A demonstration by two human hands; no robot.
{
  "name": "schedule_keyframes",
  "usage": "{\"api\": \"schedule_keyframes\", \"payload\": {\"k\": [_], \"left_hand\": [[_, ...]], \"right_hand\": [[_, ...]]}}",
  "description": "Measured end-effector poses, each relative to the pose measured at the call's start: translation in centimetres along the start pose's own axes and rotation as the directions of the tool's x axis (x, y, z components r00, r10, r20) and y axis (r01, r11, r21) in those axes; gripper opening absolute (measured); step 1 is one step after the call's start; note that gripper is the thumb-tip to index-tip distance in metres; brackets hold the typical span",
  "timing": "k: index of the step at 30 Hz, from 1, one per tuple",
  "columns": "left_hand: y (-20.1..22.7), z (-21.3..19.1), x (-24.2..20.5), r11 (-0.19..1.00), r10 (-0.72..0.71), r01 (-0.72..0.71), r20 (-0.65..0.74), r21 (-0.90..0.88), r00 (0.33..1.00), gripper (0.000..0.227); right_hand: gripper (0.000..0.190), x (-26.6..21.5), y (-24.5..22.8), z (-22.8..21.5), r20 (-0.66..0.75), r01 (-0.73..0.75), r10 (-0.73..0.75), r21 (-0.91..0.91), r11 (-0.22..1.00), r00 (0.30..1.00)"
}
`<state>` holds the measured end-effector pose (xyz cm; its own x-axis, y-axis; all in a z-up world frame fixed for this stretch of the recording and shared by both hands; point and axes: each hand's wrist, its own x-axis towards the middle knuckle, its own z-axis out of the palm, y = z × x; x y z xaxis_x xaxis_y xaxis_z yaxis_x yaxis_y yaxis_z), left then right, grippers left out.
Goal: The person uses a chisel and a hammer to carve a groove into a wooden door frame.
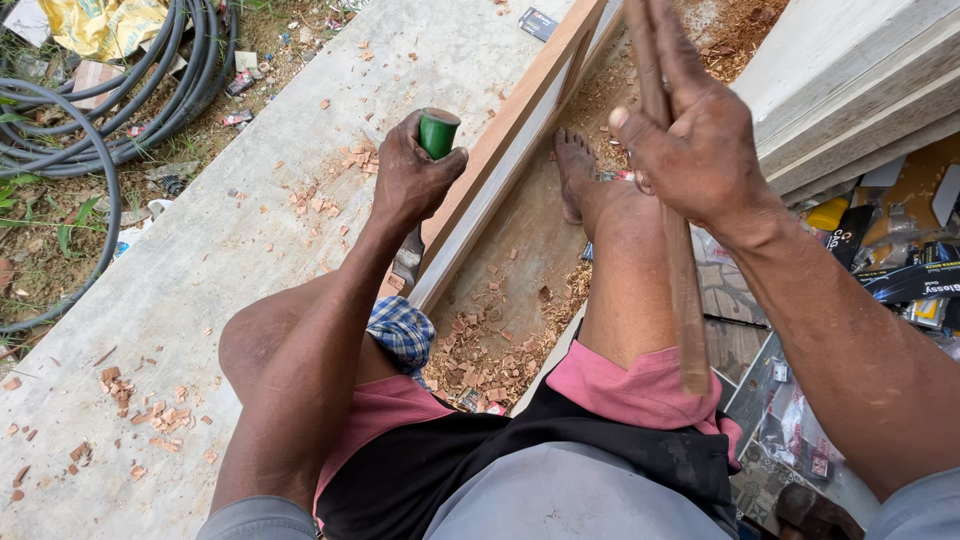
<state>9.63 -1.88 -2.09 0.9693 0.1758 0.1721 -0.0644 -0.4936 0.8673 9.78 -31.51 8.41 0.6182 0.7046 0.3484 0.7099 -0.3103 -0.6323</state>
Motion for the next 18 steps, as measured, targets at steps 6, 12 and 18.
{"api": "schedule_keyframes", "payload": {"k": [6, 12, 18], "left_hand": [[1.6, -0.4, -0.5, 0.993, -0.080, 0.085, 0.058, -0.081, 0.995, 0.025], [1.7, -0.4, -0.5, 0.996, -0.041, 0.042, 0.017, -0.077, 0.999, 0.030], [0.7, -0.2, -0.5, 0.977, -0.143, 0.153, 0.076, -0.149, 0.987, 0.029]], "right_hand": [[0.095, -1.6, 0.5, 3.9, 0.196, -0.008, 0.071, -0.302, 0.953, 0.978], [0.086, -0.2, -0.3, 1.0, 0.042, -0.451, 0.450, 0.145, 0.881, 0.892], [0.094, -0.8, -0.4, 3.5, 0.257, -0.214, 0.368, -0.477, 0.853, 0.893]]}}
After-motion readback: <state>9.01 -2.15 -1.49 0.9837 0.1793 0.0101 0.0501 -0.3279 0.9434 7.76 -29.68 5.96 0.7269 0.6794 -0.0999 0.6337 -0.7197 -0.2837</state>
